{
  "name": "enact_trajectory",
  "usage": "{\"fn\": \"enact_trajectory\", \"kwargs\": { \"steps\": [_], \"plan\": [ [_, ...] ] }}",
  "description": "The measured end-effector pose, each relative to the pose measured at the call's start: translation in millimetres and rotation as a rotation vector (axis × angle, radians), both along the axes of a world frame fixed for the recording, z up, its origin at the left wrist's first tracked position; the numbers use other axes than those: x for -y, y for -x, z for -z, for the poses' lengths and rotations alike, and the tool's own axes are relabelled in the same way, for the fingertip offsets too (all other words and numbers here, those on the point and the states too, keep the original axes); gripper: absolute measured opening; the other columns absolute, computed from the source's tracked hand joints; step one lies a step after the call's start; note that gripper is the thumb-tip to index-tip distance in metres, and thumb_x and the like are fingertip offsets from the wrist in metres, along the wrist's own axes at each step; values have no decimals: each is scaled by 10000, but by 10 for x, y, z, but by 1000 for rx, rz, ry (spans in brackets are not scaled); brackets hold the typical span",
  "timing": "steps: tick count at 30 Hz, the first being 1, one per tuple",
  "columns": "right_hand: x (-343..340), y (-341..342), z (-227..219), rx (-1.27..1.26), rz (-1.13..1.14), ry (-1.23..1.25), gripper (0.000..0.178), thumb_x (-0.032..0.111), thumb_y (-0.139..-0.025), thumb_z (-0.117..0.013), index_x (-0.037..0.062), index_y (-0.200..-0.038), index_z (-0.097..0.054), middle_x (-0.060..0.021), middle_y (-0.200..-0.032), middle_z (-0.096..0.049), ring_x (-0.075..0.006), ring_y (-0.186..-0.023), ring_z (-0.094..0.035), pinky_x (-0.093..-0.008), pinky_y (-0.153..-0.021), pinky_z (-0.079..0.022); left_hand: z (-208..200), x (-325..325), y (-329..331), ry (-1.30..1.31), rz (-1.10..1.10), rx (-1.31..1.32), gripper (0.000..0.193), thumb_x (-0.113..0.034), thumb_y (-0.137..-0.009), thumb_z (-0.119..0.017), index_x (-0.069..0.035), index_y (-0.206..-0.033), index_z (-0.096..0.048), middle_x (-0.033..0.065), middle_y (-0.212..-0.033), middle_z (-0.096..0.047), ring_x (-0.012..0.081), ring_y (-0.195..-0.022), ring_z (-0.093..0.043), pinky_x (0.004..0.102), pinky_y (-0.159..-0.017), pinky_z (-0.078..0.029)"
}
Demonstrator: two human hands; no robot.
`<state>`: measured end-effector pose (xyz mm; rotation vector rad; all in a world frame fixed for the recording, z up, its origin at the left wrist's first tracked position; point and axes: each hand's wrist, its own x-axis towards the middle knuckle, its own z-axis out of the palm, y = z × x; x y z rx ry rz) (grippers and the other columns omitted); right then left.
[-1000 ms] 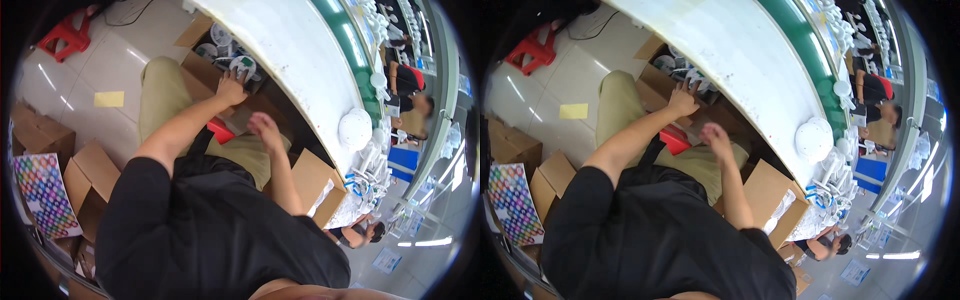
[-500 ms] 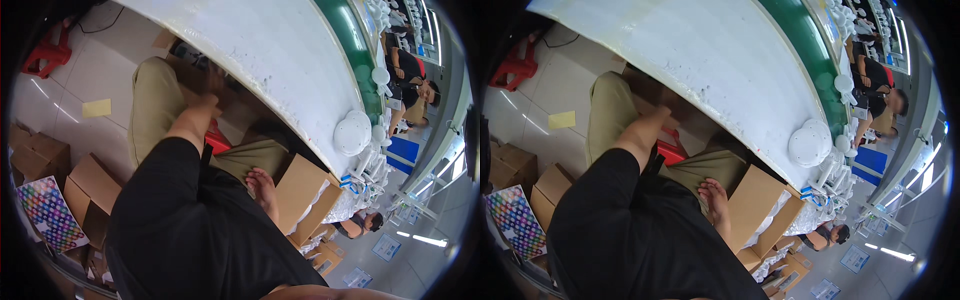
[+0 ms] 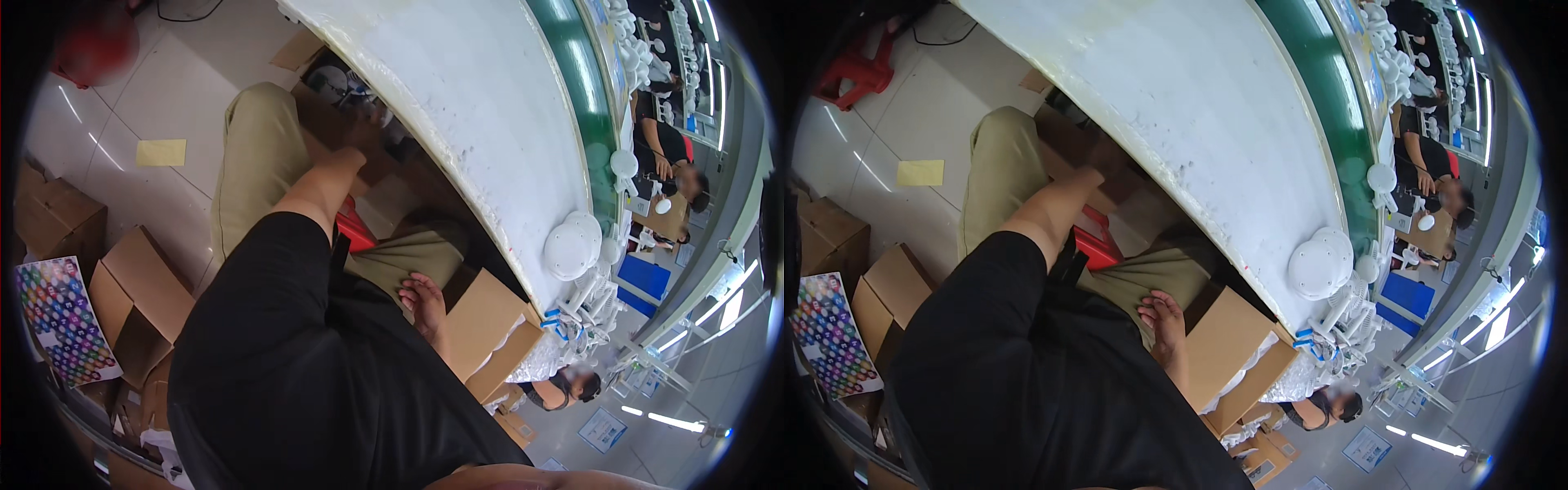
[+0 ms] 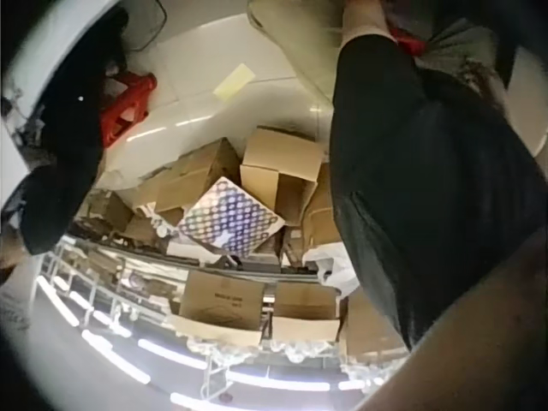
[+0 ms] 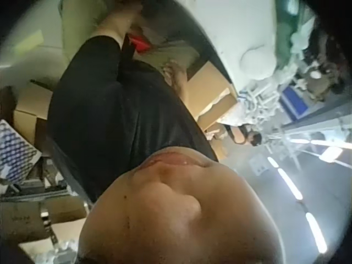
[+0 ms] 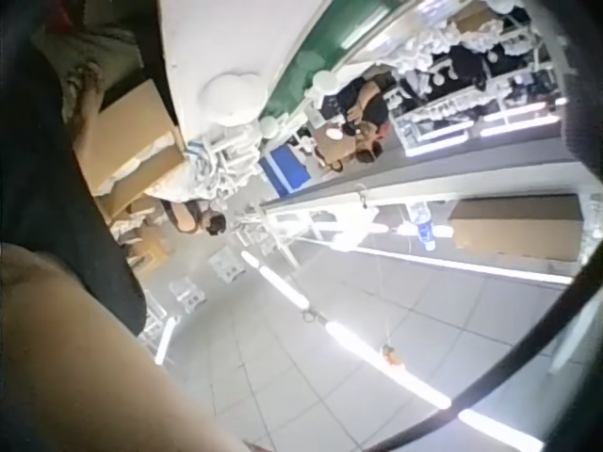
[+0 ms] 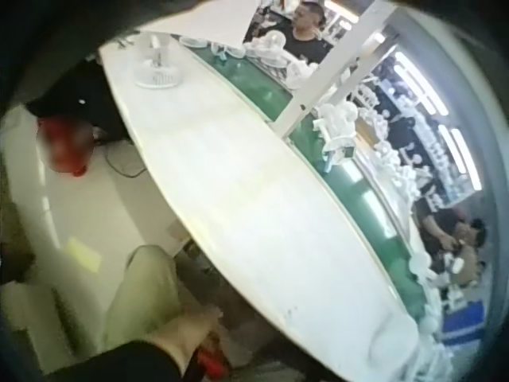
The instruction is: Assembling portable electric fans on a factory assembly line by connecting batteries and snapping housings together.
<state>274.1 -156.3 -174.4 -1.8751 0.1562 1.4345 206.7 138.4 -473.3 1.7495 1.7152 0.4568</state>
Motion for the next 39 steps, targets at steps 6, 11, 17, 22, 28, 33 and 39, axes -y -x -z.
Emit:
{"fn": "enact_trajectory", "kwargs": {
  "steps": [6,11,17,22,28,33,39],
  "plan": [
    [73,64,-61,-5,12,11,236,66,-970,-505,48,-1201,-550,-105,-1011,-659,-166,-742,-678,-218,-628,-527,-319,-44,264,-242,-86,24,624,-173,-865,-606,-138,-1451,-394,284,-1452,-368,474,-1018,-622,468,-821,-541],
    [-179,-13,87,59,-198,59,240,109,-969,-503,53,-1196,-555,-80,-993,-652,-157,-752,-659,-228,-634,-500,-1141,272,776,445,-40,374,383,-110,-846,-630,26,-1202,-598,248,-1145,-632,371,-909,-677,386,-739,-562],
    [-940,140,672,175,-720,-220,255,128,-952,-527,72,-1198,-566,-68,-944,-650,-132,-766,-618,-230,-668,-491,-2431,395,1619,799,228,1095,196,-45,-885,-614,84,-1021,-672,124,-902,-688,171,-741,-662,241,-683,-535],
    [-2307,325,1860,1020,-891,-314,376,201,-879,-636,24,-1202,-563,-135,-975,-661,-265,-813,-650,-383,-712,-529,-2904,480,2464,459,-34,963,207,-46,-913,-600,80,-1058,-677,118,-873,-674,161,-762,-631,249,-726,-533],
    [-3194,95,2956,1273,-922,-214,497,305,-886,-594,-11,-1266,-534,-223,-1149,-633,-401,-993,-627,-509,-856,-495,-2889,1050,3070,605,-386,1172,209,-60,-935,-604,70,-1086,-664,111,-922,-657,165,-805,-614,254,-769,-528],
    [-3604,104,2960,1069,-1133,-75,530,329,-910,-544,-13,-1314,-509,-246,-1270,-575,-421,-1129,-571,-508,-966,-448,-2715,1202,3174,685,-514,1292,244,-78,-947,-578,57,-1141,-637,129,-983,-655,193,-859,-626,283,-824,-519],
    [-4065,293,2440,532,-1207,343,552,321,-927,-513,-6,-1370,-472,-250,-1377,-492,-421,-1262,-477,-475,-1081,-373,-3631,780,2785,785,-183,2134,563,-261,-968,-548,17,-1427,-377,190,-1359,-497,299,-1107,-578,398,-980,-461]
  ]
}}
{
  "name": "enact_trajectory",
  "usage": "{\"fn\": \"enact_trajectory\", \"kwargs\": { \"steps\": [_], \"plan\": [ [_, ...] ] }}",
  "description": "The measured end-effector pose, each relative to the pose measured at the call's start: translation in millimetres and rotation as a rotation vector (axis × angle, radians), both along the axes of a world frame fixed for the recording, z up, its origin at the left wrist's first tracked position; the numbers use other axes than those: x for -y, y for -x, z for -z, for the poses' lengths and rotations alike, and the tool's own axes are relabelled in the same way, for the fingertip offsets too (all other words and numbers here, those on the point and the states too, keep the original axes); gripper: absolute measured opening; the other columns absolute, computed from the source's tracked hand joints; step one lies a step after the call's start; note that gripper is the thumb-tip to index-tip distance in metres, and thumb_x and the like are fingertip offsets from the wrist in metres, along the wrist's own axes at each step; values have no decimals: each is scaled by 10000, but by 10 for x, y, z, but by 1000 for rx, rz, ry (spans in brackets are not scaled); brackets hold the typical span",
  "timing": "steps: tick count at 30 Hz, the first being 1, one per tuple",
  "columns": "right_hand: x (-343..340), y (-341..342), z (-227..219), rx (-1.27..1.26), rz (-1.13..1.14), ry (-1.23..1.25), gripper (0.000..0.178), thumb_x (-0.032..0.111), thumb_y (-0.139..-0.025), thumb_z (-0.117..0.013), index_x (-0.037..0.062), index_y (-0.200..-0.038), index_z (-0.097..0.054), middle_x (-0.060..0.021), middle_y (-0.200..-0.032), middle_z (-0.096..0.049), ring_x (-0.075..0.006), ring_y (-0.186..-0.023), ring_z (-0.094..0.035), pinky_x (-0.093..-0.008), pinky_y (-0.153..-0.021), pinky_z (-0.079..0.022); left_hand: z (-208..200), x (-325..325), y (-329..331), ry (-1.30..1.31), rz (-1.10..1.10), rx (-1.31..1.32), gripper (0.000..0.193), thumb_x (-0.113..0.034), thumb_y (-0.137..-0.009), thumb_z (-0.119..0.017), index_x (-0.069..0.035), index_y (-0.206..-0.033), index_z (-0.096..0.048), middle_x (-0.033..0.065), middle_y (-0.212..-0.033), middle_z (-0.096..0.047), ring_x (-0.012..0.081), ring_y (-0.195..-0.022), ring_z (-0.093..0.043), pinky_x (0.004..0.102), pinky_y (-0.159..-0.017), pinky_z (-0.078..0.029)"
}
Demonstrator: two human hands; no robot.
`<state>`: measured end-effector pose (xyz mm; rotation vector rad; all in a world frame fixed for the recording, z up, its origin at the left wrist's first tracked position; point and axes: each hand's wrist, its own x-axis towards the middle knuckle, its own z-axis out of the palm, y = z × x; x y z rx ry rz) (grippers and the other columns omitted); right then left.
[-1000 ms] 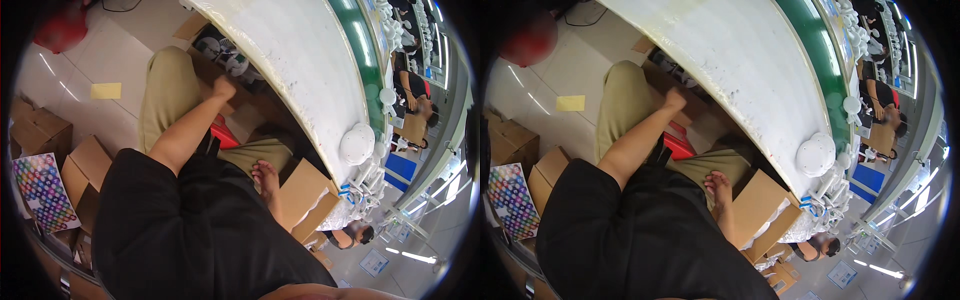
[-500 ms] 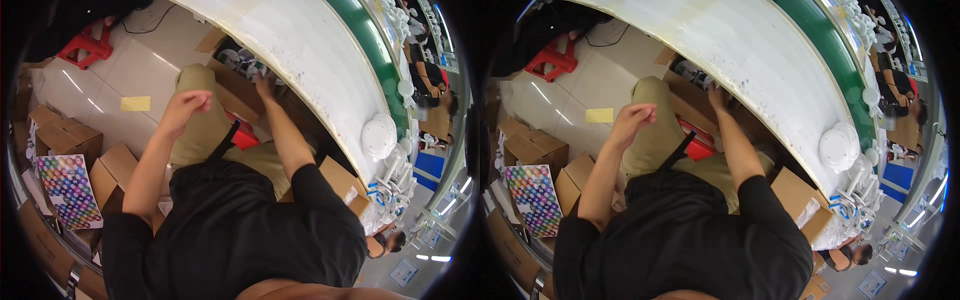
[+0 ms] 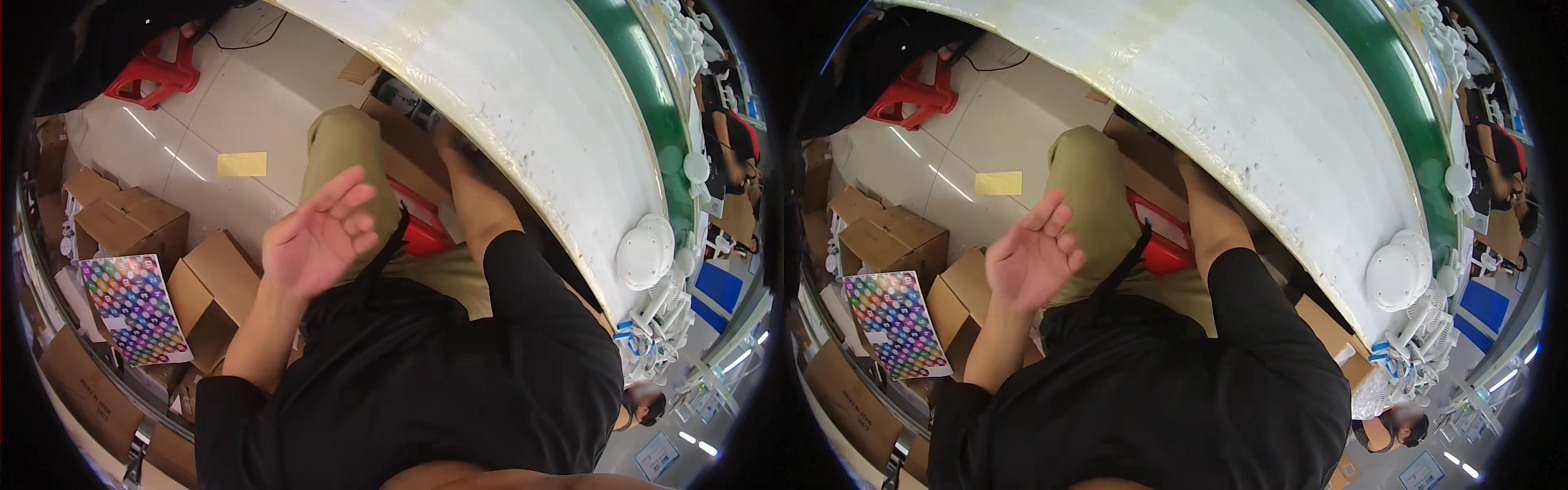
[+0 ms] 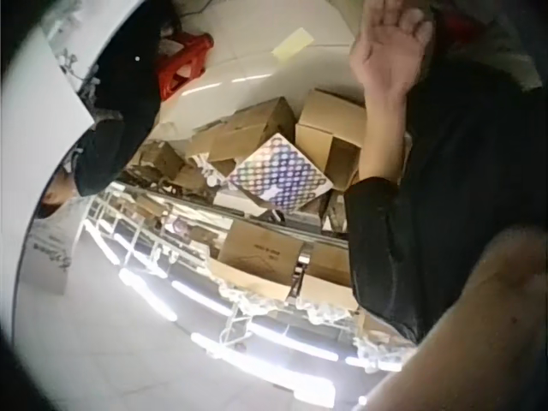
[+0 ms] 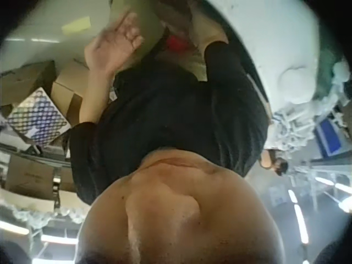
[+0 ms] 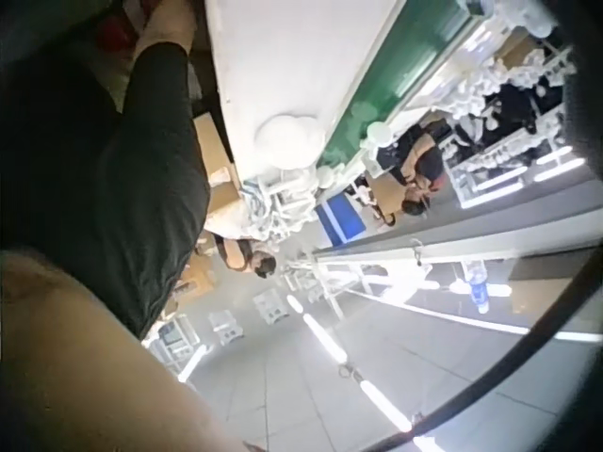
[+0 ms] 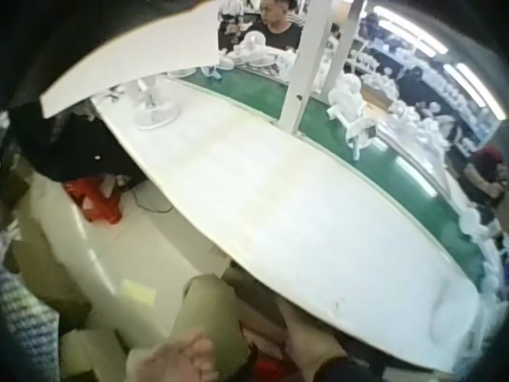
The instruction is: Assembling portable electric fans on a factory assembly line by connecting batteries and snapping housings together.
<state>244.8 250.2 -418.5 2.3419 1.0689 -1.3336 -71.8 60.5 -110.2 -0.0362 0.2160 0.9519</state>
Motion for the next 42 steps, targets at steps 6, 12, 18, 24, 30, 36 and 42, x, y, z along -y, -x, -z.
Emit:
{"fn": "enact_trajectory", "kwargs": {
  "steps": [6,12,18,24,30,36,42],
  "plan": [
    [787,147,40,213,-476,-785,539,281,-921,-533,4,-1379,-468,-238,-1398,-481,-426,-1282,-461,-480,-1095,-360,-724,-220,-258,-369,111,345,769,-441,-991,-440,-293,-1562,53,57,-1636,109,369,-1341,-359,524,-1079,-332],
    [1564,191,-293,55,-161,-964,534,242,-922,-537,20,-1398,-441,-216,-1383,-503,-397,-1275,-477,-451,-1079,-380,-944,-87,-471,-465,216,397,778,-465,-990,-432,-344,-1546,99,32,-1612,219,396,-1349,-336,541,-1082,-318],
    [2564,-133,-1407,-620,47,-530,406,180,-927,-554,-1,-1287,-508,-136,-1046,-626,-247,-916,-607,-323,-844,-494,-1107,190,-749,-540,275,424,805,-437,-989,-472,-353,-1545,103,120,-1566,-135,348,-1182,-449,524,-1017,-371],
    [2735,159,-3562,-1024,384,-776,293,51,-891,-536,6,-1180,-555,-49,-821,-583,-93,-686,-511,-194,-646,-424,-1185,411,-962,-610,399,457,873,-399,-982,-520,-351,-1533,156,149,-1198,-463,268,-911,-497,484,-907,-425],
    [2596,638,-4570,-1218,90,-1529,357,-3,-831,-542,-41,-1186,-535,-64,-775,-583,-80,-584,-443,-152,-522,-341,-1231,595,-975,-674,465,362,921,-359,-976,-536,-379,-1506,218,115,-895,-568,221,-758,-474,444,-818,-440],
    [2674,751,-4583,-1514,203,-1383,339,-10,-850,-524,-60,-1185,-540,-82,-773,-617,-78,-566,-485,-150,-509,-385,-1291,728,-899,-663,456,330,953,-311,-967,-536,-395,-1484,261,93,-768,-581,195,-700,-453,410,-767,-429],
    [2734,842,-4592,-1622,243,-1416,308,-34,-839,-523,-62,-1145,-545,-93,-807,-614,-91,-564,-503,-162,-506,-409,-1319,794,-870,-670,436,427,985,-297,-956,-539,-382,-1468,298,98,-787,-596,189,-677,-436,403,-751,-421]
  ]
}}
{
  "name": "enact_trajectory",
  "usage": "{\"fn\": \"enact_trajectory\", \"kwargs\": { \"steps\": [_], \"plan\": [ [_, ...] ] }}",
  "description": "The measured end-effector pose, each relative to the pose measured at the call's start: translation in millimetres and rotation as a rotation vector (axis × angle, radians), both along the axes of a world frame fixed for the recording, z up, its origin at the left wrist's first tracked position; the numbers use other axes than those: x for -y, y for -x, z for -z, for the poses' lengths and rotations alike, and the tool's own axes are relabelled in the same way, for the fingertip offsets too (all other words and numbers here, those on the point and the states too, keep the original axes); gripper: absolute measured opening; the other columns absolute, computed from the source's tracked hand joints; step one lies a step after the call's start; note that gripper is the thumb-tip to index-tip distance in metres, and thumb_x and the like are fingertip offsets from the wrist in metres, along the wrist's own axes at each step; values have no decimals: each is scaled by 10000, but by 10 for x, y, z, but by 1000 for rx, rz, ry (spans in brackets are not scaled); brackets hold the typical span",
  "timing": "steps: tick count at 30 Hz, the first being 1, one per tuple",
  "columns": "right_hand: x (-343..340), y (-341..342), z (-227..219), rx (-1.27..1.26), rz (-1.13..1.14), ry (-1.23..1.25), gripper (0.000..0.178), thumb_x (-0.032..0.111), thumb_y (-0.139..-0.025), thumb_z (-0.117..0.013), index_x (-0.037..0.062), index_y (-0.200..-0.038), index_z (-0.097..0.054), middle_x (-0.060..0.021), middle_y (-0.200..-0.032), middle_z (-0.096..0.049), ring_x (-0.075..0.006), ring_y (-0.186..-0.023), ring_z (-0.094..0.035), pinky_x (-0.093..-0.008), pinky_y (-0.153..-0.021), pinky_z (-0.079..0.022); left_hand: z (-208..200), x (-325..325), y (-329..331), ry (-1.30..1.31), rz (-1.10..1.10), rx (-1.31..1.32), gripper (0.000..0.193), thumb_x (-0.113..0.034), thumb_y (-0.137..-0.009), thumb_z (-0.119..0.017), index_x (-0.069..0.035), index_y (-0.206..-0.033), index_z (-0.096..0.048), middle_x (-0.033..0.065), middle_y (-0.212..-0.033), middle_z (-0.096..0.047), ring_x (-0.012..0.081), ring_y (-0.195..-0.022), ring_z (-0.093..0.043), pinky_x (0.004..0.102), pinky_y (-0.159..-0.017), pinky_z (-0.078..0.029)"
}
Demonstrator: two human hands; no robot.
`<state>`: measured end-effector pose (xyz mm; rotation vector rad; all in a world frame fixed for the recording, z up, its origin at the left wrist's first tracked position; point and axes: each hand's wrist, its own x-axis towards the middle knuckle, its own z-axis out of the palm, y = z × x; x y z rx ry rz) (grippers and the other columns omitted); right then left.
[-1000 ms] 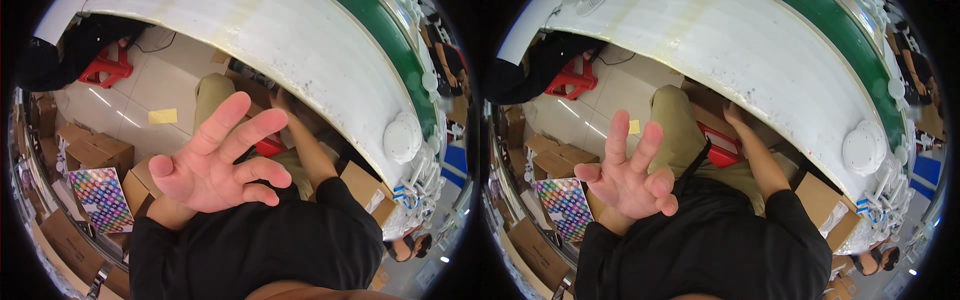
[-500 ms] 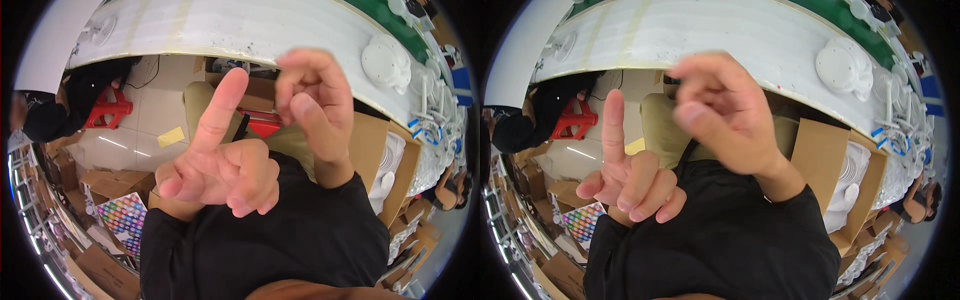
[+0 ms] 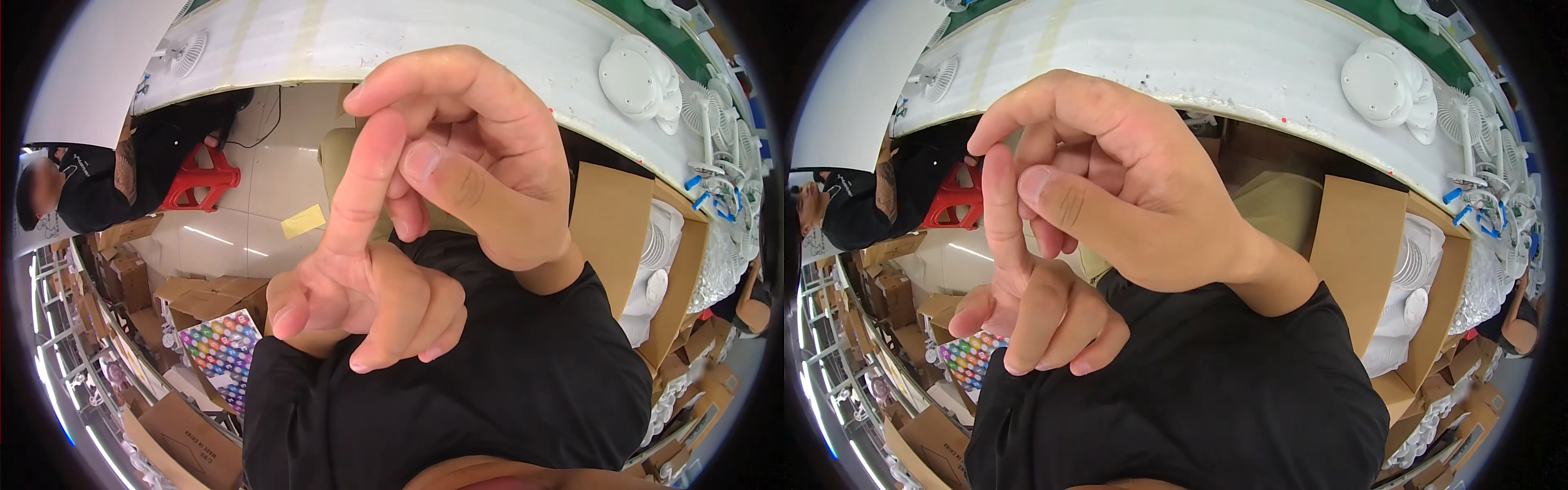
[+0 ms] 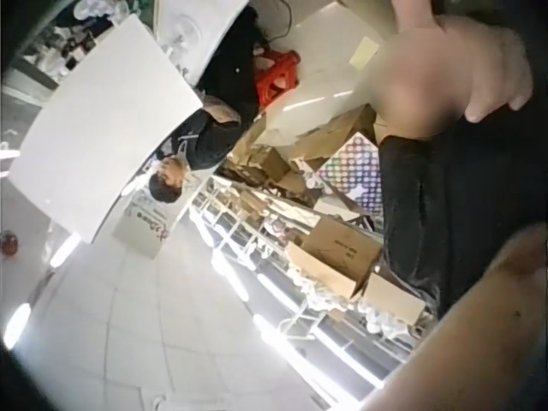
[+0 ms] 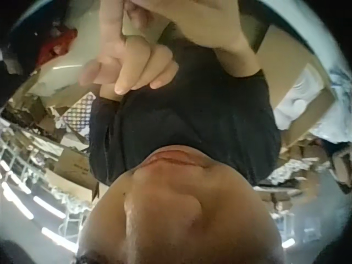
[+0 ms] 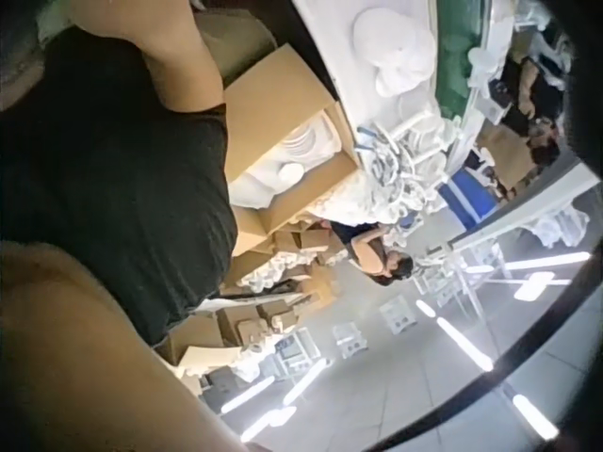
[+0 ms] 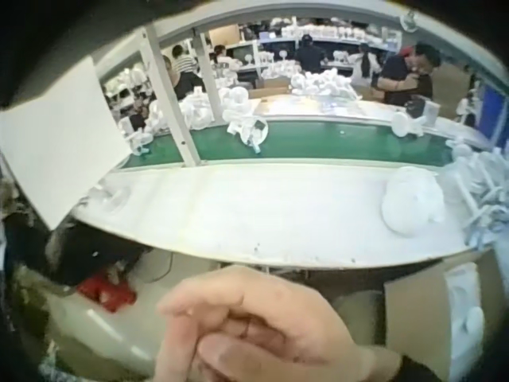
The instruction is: Assembling portable electric fans on a factory assembly line by connecting batteries and snapping housings together.
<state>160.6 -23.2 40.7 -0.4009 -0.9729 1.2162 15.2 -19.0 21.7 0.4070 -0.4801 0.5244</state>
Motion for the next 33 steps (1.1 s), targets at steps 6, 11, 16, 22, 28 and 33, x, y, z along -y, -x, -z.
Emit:
{"fn": "enact_trajectory", "kwargs": {
  "steps": [6,11,16,22,28,33],
  "plan": [
    [29,43,-7,-8,88,-89,286,-64,-821,-525,-63,-1106,-548,-105,-840,-610,-103,-561,-514,-171,-504,-426,20,9,-37,-27,25,64,1023,-315,-944,-558,-359,-1455,327,92,-787,-605,173,-709,-474,370,-765,-426],
    [-30,-56,26,502,526,-473,307,-130,-734,-547,-51,-1031,-555,-122,-842,-610,-119,-554,-493,-183,-503,-421,49,46,-101,-96,-55,107,1063,-309,-928,-576,-343,-1440,355,89,-762,-609,155,-706,-502,334,-754,-435],
    [-37,-15,-38,606,557,-511,301,-134,-672,-562,-37,-956,-587,-113,-806,-621,-127,-553,-489,-195,-494,-421,33,84,-88,-112,-188,53,1077,-263,-900,-595,-257,-1443,335,89,-751,-593,170,-641,-504,311,-675,-447],
    [104,-218,31,606,550,-493,293,-132,-669,-562,-35,-945,-588,-111,-799,-620,-129,-552,-489,-196,-494,-421,91,63,-15,-273,-305,-24,908,-266,-892,-616,-180,-1481,70,114,-1092,-491,207,-793,-569,344,-748,-482],
    [247,-220,28,615,546,-470,286,-129,-665,-563,-34,-933,-589,-109,-793,-619,-131,-552,-490,-198,-495,-420,187,64,92,-428,-414,-97,792,-269,-884,-638,-103,-1519,-196,138,-1433,-389,245,-946,-633,377,-821,-517],
    [184,-444,104,624,543,-453,279,-127,-662,-564,-32,-924,-590,-107,-787,-618,-132,-552,-490,-199,-495,-420,170,146,152,-464,-401,-90,774,-273,-882,-642,-86,-1519,-244,140,-1456,-391,245,-954,-641,376,-824,-524]
  ]
}}
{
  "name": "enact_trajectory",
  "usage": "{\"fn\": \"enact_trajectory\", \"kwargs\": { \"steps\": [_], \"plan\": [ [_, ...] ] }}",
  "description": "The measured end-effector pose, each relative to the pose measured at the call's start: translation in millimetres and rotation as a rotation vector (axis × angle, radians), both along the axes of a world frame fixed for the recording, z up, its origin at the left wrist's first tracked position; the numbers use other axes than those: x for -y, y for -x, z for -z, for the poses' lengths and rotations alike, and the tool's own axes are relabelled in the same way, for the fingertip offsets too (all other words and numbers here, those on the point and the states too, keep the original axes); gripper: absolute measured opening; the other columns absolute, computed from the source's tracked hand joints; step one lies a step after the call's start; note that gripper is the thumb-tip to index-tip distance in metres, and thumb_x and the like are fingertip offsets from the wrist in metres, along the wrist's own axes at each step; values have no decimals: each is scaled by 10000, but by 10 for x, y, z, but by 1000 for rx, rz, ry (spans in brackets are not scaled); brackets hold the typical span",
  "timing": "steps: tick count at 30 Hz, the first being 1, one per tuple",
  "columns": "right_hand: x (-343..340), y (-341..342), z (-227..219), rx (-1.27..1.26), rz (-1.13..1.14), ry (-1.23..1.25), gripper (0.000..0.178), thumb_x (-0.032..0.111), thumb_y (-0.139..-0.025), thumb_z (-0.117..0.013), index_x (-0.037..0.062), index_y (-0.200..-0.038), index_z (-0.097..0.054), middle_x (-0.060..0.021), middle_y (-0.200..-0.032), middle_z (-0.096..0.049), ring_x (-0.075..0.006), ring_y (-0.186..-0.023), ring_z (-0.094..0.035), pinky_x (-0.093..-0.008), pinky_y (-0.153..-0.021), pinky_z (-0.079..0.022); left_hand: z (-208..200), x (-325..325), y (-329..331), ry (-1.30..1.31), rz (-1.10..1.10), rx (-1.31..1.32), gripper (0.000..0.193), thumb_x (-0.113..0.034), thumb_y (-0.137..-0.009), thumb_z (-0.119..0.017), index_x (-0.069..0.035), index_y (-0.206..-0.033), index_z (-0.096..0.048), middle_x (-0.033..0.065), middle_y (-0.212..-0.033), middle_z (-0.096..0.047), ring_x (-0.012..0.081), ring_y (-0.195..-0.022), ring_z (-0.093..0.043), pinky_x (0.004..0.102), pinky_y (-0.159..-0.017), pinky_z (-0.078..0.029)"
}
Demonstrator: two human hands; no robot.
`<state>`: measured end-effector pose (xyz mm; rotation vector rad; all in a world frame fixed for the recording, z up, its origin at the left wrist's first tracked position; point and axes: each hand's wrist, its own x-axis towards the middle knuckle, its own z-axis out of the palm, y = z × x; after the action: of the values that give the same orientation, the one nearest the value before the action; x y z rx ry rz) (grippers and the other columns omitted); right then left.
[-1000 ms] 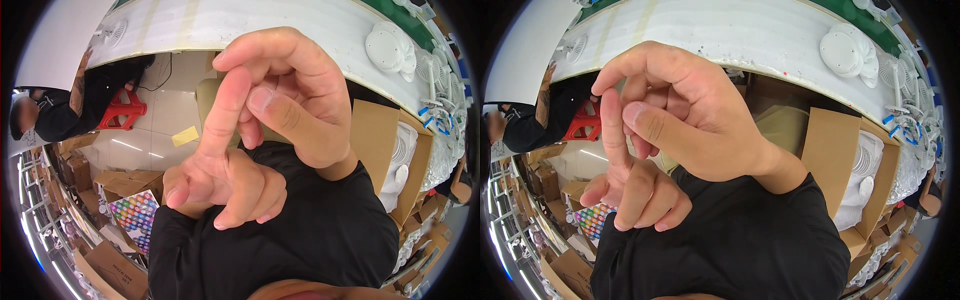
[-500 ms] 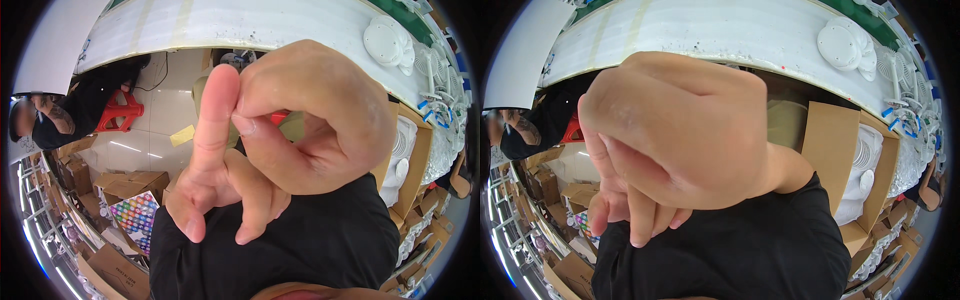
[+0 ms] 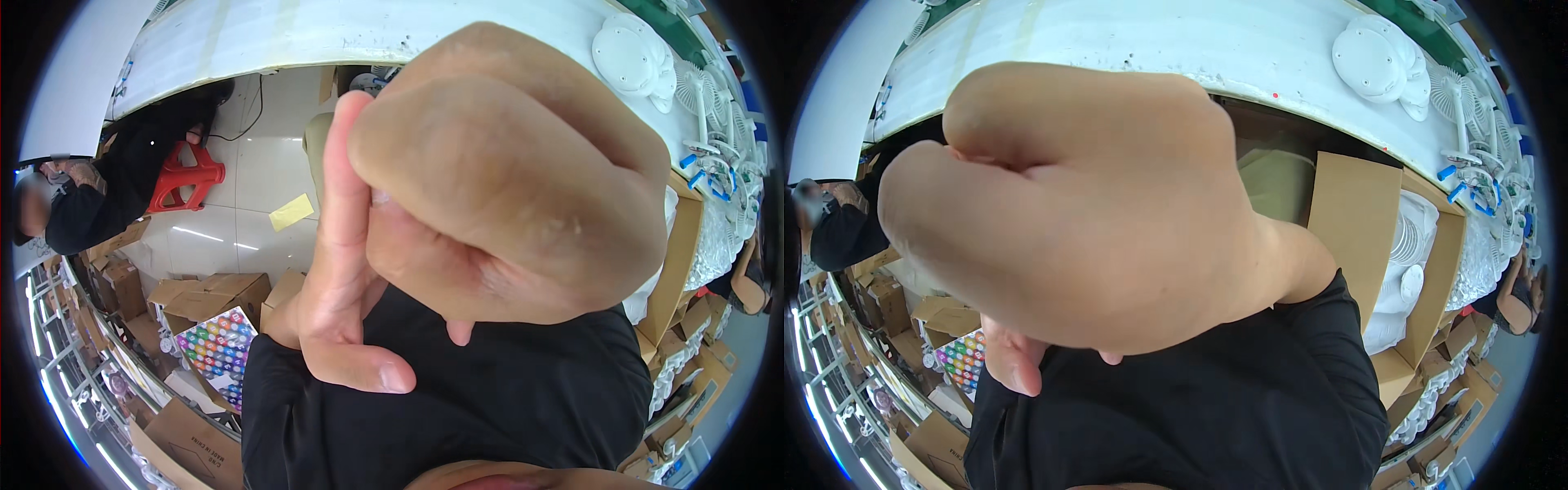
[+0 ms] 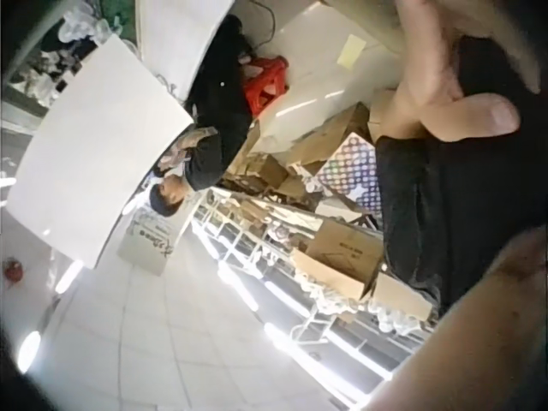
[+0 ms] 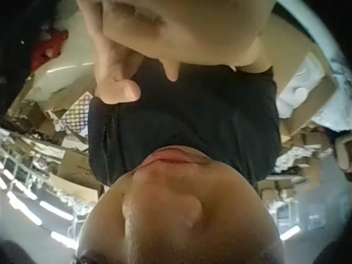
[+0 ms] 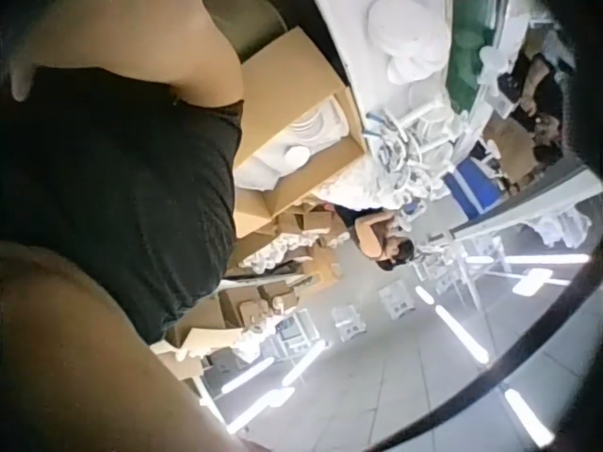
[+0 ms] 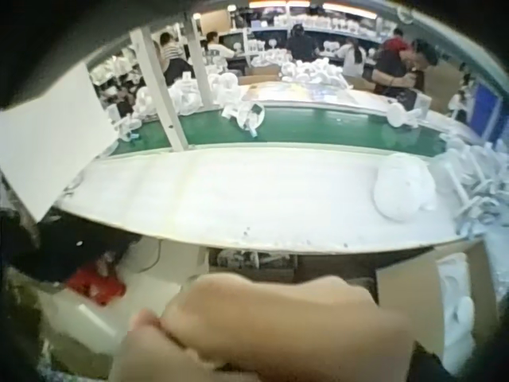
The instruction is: Assembling portable electric fans on a factory assembly line by connecting batteries and snapping housings together.
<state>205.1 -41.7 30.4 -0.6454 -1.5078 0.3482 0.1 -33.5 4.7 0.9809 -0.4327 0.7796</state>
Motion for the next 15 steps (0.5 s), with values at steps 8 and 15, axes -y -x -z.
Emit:
{"fn": "enact_trajectory", "kwargs": {
  "steps": [8,15],
  "plan": [
    [-99,99,8,6,5,12,269,-124,-658,-564,-30,-908,-591,-104,-778,-617,-135,-551,-491,-201,-495,-419,52,-128,-236,-55,84,27,760,-281,-881,-641,-76,-1502,-255,134,-1364,-441,228,-907,-636,359,-800,-529],
    [-112,284,-42,14,6,16,260,-121,-653,-565,-28,-895,-592,-101,-770,-615,-137,-550,-491,-202,-495,-419,-21,-283,-17,-111,153,54,748,-289,-881,-641,-68,-1487,-264,129,-1284,-485,213,-867,-631,344,-780,-533]
  ]
}}
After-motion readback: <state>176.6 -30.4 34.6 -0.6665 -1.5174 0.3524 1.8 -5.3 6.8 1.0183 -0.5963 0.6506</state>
